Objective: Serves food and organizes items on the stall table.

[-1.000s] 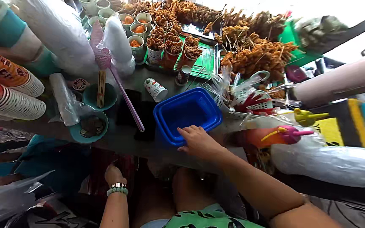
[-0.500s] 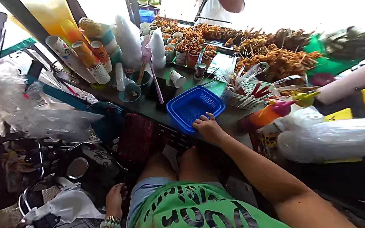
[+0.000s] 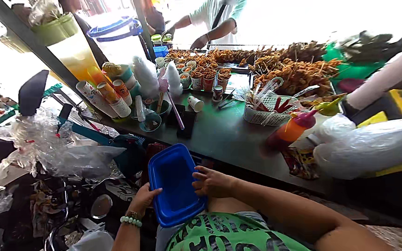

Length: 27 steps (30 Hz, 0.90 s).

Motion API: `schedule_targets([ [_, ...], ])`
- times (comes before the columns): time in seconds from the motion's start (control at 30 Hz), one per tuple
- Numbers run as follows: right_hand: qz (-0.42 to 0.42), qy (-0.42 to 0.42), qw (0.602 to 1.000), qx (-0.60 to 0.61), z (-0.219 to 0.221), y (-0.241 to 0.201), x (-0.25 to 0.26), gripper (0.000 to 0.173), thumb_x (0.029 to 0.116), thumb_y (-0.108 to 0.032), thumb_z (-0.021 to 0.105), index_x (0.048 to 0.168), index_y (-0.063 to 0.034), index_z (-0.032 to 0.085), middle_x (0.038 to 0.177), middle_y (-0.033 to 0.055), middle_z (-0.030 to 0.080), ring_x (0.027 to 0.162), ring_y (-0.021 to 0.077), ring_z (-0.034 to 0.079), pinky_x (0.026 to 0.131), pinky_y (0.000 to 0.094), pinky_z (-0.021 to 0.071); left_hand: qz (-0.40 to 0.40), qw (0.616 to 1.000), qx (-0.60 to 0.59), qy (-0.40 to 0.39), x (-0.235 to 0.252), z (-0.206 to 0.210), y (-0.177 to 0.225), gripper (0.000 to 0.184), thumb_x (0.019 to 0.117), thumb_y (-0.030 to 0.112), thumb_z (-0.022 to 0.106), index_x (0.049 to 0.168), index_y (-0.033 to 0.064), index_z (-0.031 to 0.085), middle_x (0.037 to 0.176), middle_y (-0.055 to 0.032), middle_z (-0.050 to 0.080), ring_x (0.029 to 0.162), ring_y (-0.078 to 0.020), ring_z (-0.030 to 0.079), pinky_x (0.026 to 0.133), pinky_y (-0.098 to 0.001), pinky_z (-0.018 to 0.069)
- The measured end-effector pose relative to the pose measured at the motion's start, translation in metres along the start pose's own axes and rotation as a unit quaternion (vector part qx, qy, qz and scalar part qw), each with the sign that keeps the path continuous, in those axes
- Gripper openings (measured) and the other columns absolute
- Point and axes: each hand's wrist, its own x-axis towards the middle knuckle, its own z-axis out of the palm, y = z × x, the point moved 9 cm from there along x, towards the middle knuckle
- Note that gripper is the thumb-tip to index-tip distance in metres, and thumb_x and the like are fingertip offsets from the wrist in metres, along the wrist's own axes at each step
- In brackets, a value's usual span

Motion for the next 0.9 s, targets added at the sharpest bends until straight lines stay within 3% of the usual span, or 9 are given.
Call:
schedule_targets([
  [0.07, 0.032, 0.022, 0.999, 0.036, 0.011, 0.015, 0.012, 0.043, 0.0917, 0.014, 0.057, 0.122, -0.0111, 0.074, 0.14, 0.0158, 0.062, 0.135, 0.0445, 0.051, 0.116, 0.064, 0.0312, -0.031, 0.999, 0.005, 0.044, 0.013, -0.011, -0.026, 0.037, 0.0987, 0.008, 0.066, 0.132, -0.0051, 0.055, 0.109, -0.024, 0.068, 0.09, -0.0299, 0.069, 0.078, -0.0447, 0.0581],
  [0.17, 0.13, 0.143, 0.976, 0.101, 0.019, 0.045, 0.015, 0.046, 0.0966, 0.0, 0.061, 0.137, -0.0209, 0.067, 0.151, 0.0187, 0.054, 0.132, 0.0467, 0.054, 0.109, 0.0606, 0.0431, -0.067, 0.989, -0.037, 0.123, 0.03, -0.028, -0.064, 0.036, 0.0996, 0.008, 0.064, 0.13, -0.0096, 0.054, 0.111, -0.0281, 0.065, 0.092, -0.0329, 0.068, 0.079, -0.0464, 0.0574],
  [0.27, 0.216, 0.18, 0.951, 0.126, 0.032, 0.072, 0.001, 0.05, 0.0934, -0.012, 0.072, 0.142, -0.0162, 0.062, 0.151, 0.0233, 0.051, 0.129, 0.0479, 0.055, 0.103, 0.0583, 0.0494, -0.088, 0.973, -0.097, 0.19, 0.056, -0.036, -0.085, 0.041, 0.1, 0.009, 0.064, 0.132, -0.0122, 0.05, 0.117, -0.0316, 0.062, 0.098, -0.0368, 0.067, 0.082, -0.0493, 0.0575],
  [0.47, 0.359, 0.292, 0.885, 0.05, 0.035, 0.131, -0.079, 0.04, 0.0922, -0.014, 0.07, 0.132, -0.0057, 0.069, 0.136, 0.0256, 0.061, 0.12, 0.0445, 0.063, 0.1, 0.0523, 0.0543, -0.12, 0.951, -0.116, 0.259, 0.126, -0.027, -0.099, 0.045, 0.102, 0.012, 0.062, 0.136, -0.0147, 0.048, 0.129, -0.0364, 0.057, 0.113, -0.0445, 0.063, 0.092, -0.0556, 0.0547],
  [0.57, 0.429, 0.33, 0.84, -0.024, 0.038, 0.156, -0.126, 0.041, 0.0961, -0.026, 0.062, 0.127, 0.0, 0.07, 0.126, 0.0271, 0.066, 0.113, 0.0469, 0.065, 0.097, 0.0545, 0.0545, -0.155, 0.958, -0.038, 0.239, 0.15, -0.013, -0.115, 0.046, 0.1033, 0.015, 0.059, 0.134, -0.0177, 0.05, 0.135, -0.0381, 0.054, 0.128, -0.0471, 0.054, 0.106, -0.0582, 0.0441],
  [0.63, 0.46, 0.329, 0.823, -0.056, 0.053, 0.168, -0.148, 0.047, 0.0987, -0.034, 0.055, 0.123, 0.0018, 0.071, 0.122, 0.0274, 0.068, 0.11, 0.0495, 0.066, 0.095, 0.0587, 0.0529, -0.168, 0.964, -0.005, 0.208, 0.169, 0.0, -0.136, 0.05, 0.1044, 0.02, 0.058, 0.137, -0.0169, 0.049, 0.138, -0.0371, 0.053, 0.131, -0.0466, 0.053, 0.109, -0.0575, 0.0431],
  [0.77, 0.497, 0.313, 0.807, -0.061, 0.066, 0.18, -0.156, 0.054, 0.1, -0.046, 0.046, 0.119, -0.0044, 0.074, 0.121, 0.0254, 0.068, 0.111, 0.0519, 0.063, 0.095, 0.0664, 0.0474, -0.179, 0.975, 0.036, 0.128, 0.186, 0.016, -0.152, 0.051, 0.1102, 0.028, 0.046, 0.137, -0.0148, 0.051, 0.142, -0.0352, 0.052, 0.137, -0.0443, 0.048, 0.114, -0.0562, 0.0378],
  [0.83, 0.51, 0.307, 0.803, -0.043, 0.066, 0.181, -0.155, 0.054, 0.0996, -0.046, 0.046, 0.119, -0.005, 0.074, 0.121, 0.0266, 0.067, 0.112, 0.0529, 0.062, 0.096, 0.0682, 0.0454, -0.172, 0.978, 0.086, 0.084, 0.179, 0.016, -0.142, 0.051, 0.1095, 0.03, 0.047, 0.133, -0.0135, 0.056, 0.139, -0.0336, 0.055, 0.135, -0.0437, 0.051, 0.114, -0.0567, 0.0385],
  [0.9, 0.512, 0.302, 0.803, -0.036, 0.068, 0.182, -0.156, 0.054, 0.0998, -0.047, 0.047, 0.12, -0.0054, 0.074, 0.122, 0.0263, 0.066, 0.113, 0.0525, 0.061, 0.097, 0.0681, 0.0447, -0.186, 0.978, 0.061, 0.072, 0.165, 0.011, -0.131, 0.054, 0.1063, 0.035, 0.054, 0.131, -0.0124, 0.057, 0.133, -0.0325, 0.06, 0.126, -0.0431, 0.058, 0.106, -0.0578, 0.0461],
])
